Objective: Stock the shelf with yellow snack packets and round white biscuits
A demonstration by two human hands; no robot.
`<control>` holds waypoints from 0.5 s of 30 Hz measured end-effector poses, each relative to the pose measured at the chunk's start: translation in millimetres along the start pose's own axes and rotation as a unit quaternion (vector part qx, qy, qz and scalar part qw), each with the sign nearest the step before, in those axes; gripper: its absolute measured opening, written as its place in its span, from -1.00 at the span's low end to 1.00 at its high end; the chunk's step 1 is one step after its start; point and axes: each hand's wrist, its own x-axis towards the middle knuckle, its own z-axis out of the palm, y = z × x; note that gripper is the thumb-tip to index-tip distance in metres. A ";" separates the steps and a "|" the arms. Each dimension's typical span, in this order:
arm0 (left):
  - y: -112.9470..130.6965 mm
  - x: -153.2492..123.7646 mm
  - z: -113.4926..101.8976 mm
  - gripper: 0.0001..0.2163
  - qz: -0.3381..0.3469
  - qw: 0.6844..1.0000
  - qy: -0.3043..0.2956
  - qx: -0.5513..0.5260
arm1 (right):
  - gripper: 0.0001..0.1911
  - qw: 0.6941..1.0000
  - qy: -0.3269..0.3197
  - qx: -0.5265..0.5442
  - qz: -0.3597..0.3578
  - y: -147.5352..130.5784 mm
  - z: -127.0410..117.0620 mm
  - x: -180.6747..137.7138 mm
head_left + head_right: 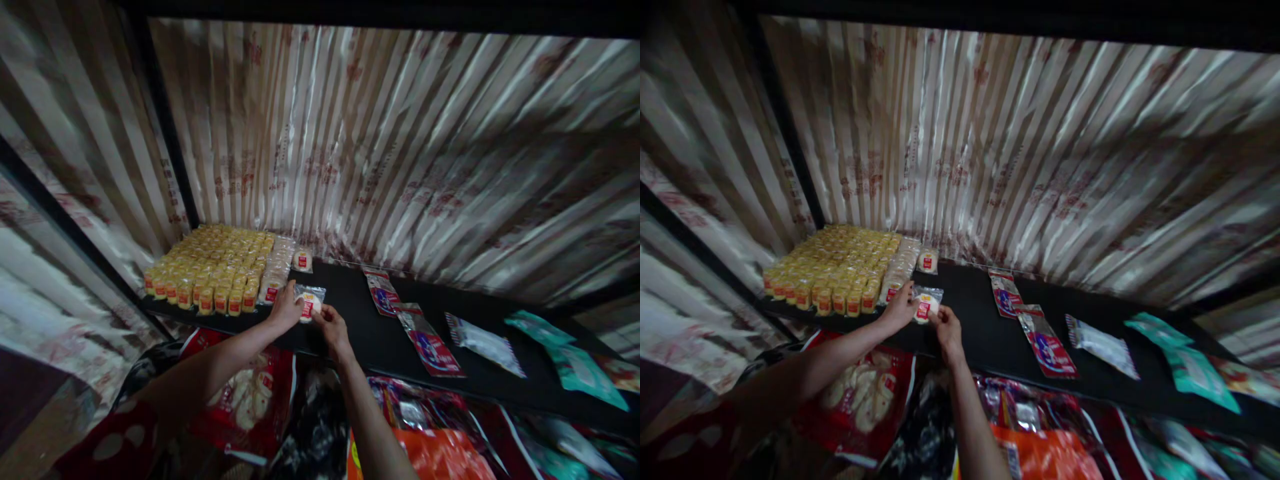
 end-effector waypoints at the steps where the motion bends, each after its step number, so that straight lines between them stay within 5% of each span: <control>1: 1.8 2.3 7.0 -0.47 0.003 1.000 0.012 0.011 | -0.51 1.000 0.009 -0.009 -0.002 1.0 -0.3 10.6; 15: -12.7 73.8 71.8 -0.59 -0.067 0.997 -0.038 0.012 | -0.70 0.940 0.090 -0.328 -0.003 2.6 24.0 130.7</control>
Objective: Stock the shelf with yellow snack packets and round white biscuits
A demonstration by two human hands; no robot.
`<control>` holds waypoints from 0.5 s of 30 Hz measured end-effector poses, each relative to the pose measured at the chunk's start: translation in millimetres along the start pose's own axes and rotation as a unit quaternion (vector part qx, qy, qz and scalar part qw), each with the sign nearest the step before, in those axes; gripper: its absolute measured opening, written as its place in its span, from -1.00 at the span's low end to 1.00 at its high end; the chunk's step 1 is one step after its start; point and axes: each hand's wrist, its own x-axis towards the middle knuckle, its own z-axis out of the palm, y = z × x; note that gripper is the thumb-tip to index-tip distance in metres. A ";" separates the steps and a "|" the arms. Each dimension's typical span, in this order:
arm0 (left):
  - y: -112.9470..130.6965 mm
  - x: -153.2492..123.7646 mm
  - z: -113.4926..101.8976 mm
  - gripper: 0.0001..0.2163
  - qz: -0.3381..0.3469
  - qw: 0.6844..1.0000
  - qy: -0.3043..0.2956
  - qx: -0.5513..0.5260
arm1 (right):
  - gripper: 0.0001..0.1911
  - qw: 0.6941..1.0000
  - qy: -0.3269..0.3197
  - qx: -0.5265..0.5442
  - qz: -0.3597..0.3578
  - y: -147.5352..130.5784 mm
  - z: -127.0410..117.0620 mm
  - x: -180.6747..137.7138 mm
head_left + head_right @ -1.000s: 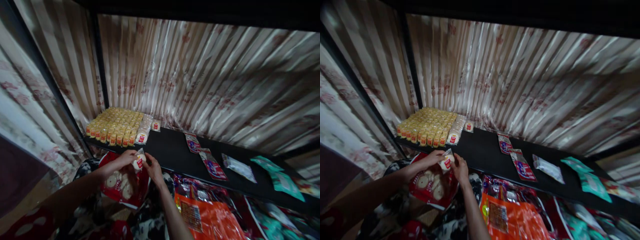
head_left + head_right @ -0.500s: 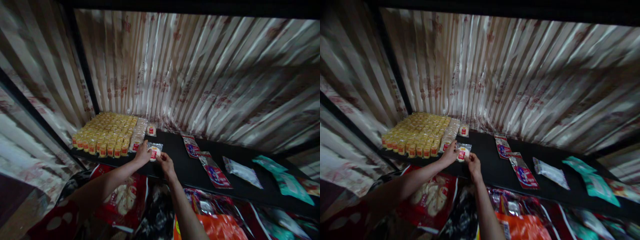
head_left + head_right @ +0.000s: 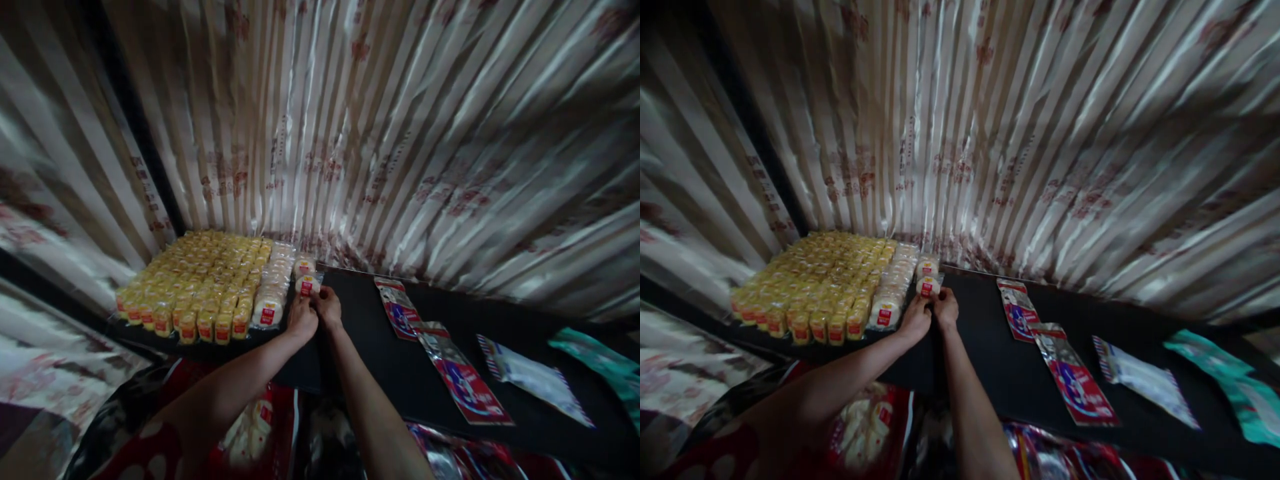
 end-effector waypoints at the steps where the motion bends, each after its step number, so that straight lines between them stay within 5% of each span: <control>1: -1.7 6.1 3.5 -0.59 0.005 1.000 0.002 0.000 | -0.70 1.000 -0.002 -0.008 -0.008 -2.9 2.6 4.4; 15: -11.1 44.6 16.6 -0.58 0.007 0.999 0.027 -0.036 | -0.62 0.985 0.005 -0.171 -0.036 -12.0 22.3 28.6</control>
